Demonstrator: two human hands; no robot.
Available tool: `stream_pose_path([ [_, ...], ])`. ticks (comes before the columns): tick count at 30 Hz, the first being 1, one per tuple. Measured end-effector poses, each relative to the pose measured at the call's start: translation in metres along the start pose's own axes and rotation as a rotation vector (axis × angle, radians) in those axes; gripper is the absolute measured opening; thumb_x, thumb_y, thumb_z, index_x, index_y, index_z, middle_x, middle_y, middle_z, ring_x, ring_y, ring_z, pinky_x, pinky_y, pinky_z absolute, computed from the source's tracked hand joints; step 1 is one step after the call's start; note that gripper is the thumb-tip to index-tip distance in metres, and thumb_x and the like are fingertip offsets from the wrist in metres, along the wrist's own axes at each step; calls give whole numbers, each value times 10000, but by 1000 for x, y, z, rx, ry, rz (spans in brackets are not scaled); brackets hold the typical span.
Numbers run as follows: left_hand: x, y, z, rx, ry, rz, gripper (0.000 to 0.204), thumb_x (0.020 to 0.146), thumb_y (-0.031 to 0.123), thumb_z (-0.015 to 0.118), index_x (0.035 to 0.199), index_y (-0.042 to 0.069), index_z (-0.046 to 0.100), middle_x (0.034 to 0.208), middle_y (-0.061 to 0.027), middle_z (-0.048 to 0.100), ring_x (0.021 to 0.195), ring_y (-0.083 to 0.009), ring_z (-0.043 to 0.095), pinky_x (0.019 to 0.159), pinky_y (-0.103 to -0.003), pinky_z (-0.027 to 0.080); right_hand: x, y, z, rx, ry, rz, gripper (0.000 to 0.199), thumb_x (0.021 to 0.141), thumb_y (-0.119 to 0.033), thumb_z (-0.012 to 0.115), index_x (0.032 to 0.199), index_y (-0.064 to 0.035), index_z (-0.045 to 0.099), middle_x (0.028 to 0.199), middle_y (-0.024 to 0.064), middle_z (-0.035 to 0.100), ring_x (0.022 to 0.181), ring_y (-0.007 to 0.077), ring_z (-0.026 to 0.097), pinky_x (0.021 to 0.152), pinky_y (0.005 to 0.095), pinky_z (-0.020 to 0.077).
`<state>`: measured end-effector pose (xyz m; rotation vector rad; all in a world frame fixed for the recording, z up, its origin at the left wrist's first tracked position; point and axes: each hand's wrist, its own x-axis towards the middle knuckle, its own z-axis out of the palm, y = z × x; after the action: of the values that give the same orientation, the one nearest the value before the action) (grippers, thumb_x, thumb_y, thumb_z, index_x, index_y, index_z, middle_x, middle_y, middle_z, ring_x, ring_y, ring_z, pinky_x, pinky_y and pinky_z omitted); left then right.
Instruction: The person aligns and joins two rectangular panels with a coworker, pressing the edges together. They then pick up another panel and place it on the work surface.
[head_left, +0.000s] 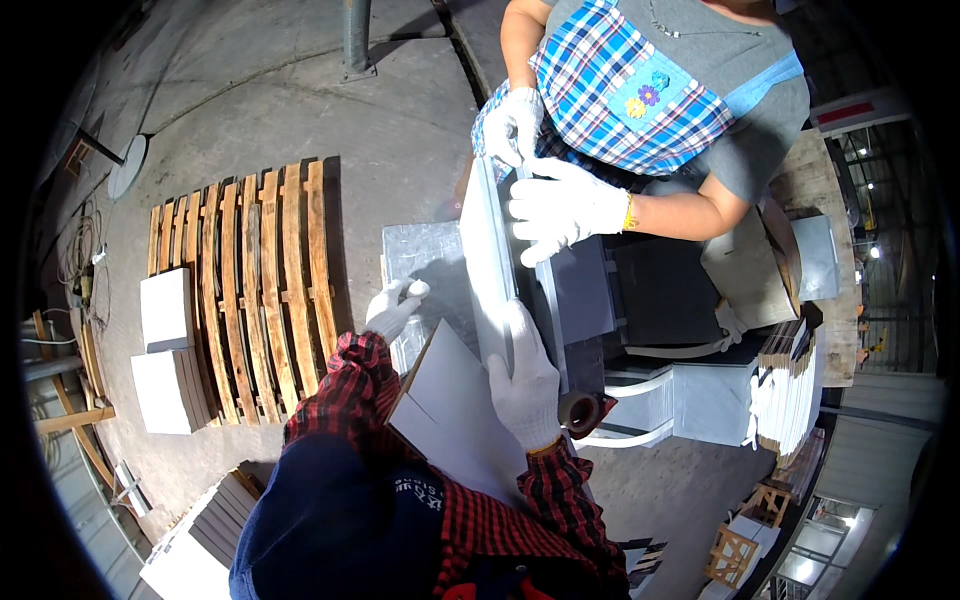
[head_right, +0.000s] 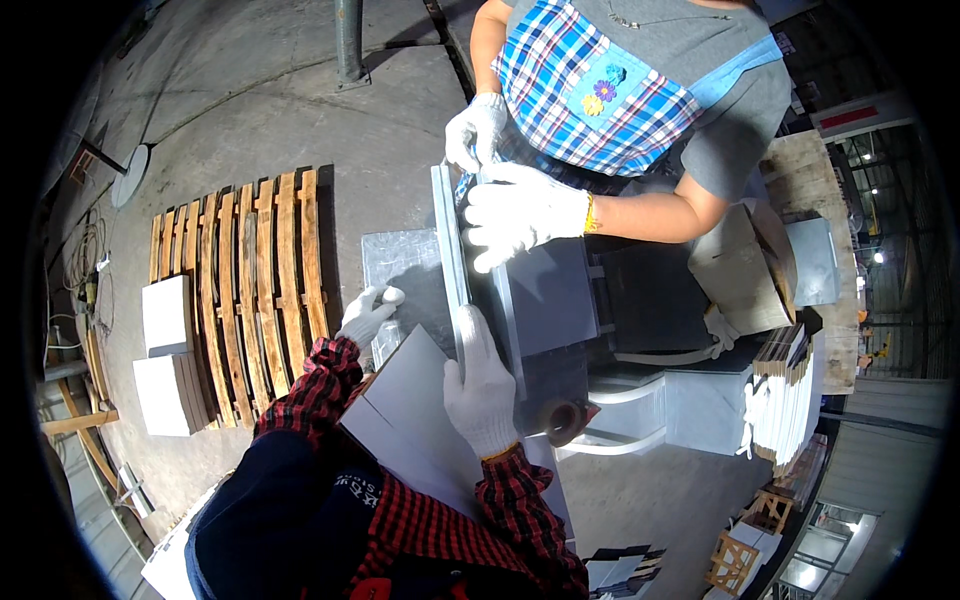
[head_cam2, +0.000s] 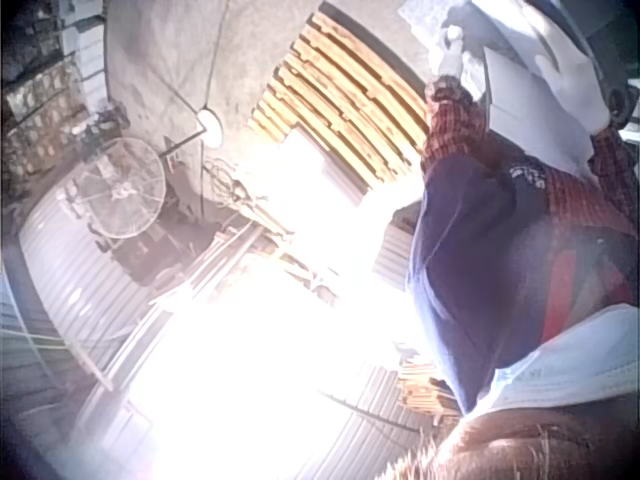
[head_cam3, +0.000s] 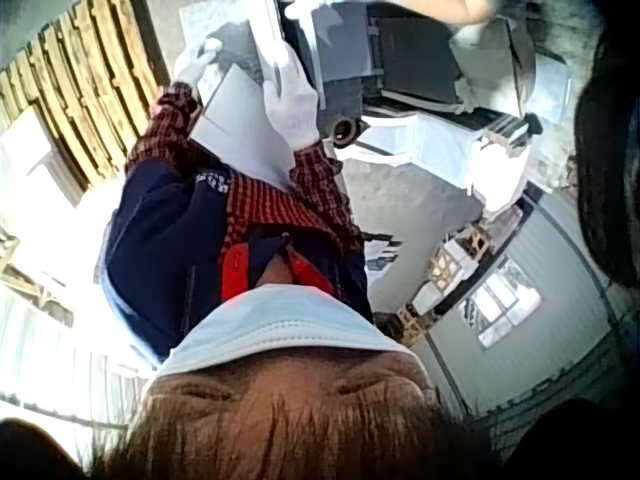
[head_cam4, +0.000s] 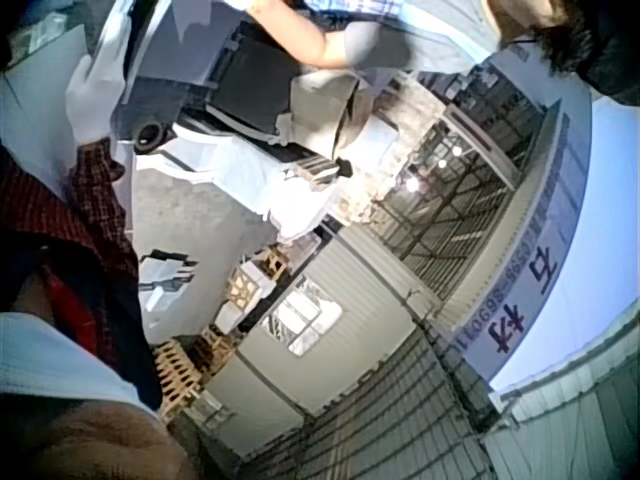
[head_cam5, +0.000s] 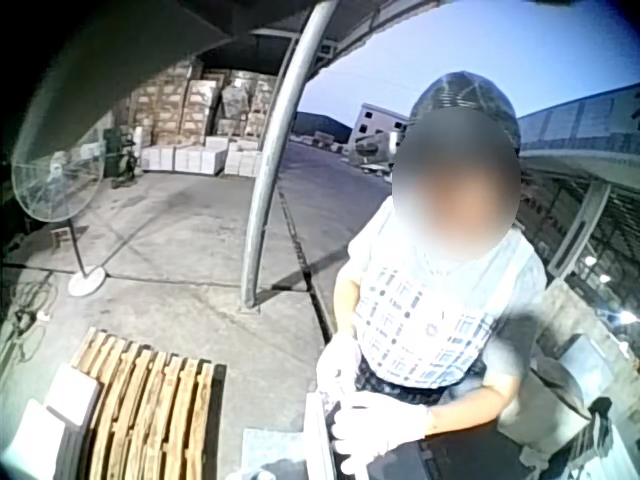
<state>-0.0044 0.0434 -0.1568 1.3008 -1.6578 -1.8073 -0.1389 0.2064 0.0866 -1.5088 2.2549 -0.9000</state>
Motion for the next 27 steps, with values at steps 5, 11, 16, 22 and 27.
stream_pose_path([
  [5, -10, 20, -5, -72, -33, -75, 413, 918, 206, 659, 1292, 43, 591, 1151, -128, 687, 1066, -204, 649, 914, -346, 522, 0, 0, 1, -1, 2, -6, 602, 867, 1, 545, 1453, -3, 409, 1415, 270, 502, 1215, 436, 572, 977, 433, 520],
  [11, -1, 7, 0, -106, -14, -60, 379, 952, 246, 661, 1267, 48, 588, 1159, -124, 686, 1083, -208, 645, 942, -337, 500, 1, 0, 1, -6, 7, -31, 612, 867, -1, 549, 1462, -7, 404, 1421, 272, 496, 1234, 436, 560, 996, 434, 511],
  [16, 6, 1, 4, -10, 59, 83, 344, 968, 266, 644, 1236, 56, 592, 1123, -108, 693, 1047, -197, 652, 929, -333, 502, 1, 0, 1, 0, -7, -11, 611, 868, -10, 550, 1461, -5, 403, 1424, 275, 491, 1234, 436, 561, 996, 434, 510],
  [22, 7, 21, 2, -287, -8, 135, 269, 1015, 150, 550, 1241, 11, 506, 1146, -108, 627, 1055, -200, 644, 884, -336, 544, 1, 1, 1, -5, -4, -24, 611, 868, -11, 548, 1460, -4, 400, 1433, 271, 483, 1234, 436, 560, 994, 434, 511],
  [27, 1, 57, 0, -429, -27, 150, 274, 1030, 163, 532, 1260, 21, 490, 1164, -99, 611, 989, -199, 666, 877, -353, 556, 1, 0, 0, -7, -7, -31, 609, 868, -8, 546, 1458, -2, 396, 1431, 272, 482, 1230, 439, 560, 990, 436, 514],
])
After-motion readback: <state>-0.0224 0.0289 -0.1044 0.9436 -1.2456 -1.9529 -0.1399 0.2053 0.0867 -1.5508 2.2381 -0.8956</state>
